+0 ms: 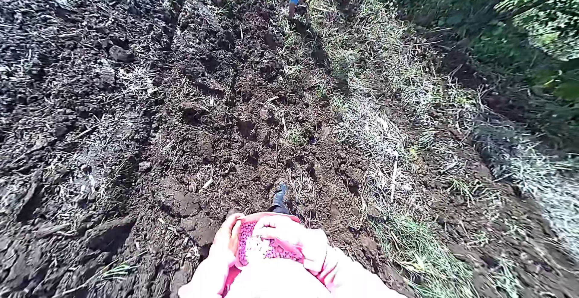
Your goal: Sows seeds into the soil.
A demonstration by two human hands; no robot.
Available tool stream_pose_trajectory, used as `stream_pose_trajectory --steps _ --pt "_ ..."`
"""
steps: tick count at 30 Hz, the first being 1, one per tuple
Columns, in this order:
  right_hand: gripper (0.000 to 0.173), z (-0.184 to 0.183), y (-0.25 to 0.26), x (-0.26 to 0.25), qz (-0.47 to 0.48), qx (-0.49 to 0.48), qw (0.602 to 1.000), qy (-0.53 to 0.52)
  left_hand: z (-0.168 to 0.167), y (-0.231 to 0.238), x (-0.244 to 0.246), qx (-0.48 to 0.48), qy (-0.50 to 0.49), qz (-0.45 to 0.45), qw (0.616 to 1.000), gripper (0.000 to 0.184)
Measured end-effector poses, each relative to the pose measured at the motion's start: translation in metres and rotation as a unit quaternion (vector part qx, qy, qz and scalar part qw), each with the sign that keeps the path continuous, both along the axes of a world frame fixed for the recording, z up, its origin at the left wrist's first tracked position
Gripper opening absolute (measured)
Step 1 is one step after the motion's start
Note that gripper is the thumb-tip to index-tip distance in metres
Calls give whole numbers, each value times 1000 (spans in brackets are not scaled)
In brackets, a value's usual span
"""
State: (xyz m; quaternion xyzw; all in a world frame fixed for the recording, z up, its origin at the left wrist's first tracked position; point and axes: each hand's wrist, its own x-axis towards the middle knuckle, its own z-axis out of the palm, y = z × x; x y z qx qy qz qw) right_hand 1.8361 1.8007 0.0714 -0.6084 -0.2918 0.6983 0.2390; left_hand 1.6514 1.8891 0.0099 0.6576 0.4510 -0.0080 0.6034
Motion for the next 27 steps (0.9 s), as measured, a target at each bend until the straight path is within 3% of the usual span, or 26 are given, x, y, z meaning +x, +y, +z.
stream_pose_trajectory --steps 4,8,11,18,27 --pt "18 -7 -23 15 -110 -4 993 38 -2 0 12 -26 -2 -26 999 33" --pt "24 2 -33 41 -260 6 955 140 0 7 41 -41 15 -70 997 31" --pt "24 10 -18 69 -335 3 937 100 -1 11 48 -41 22 -66 997 30" --pt "27 -27 62 139 -237 -5 962 -135 2 10 69 -33 50 28 998 31" --pt "24 -60 84 235 -162 -28 985 -61 8 9 164 -5 94 100 991 30"
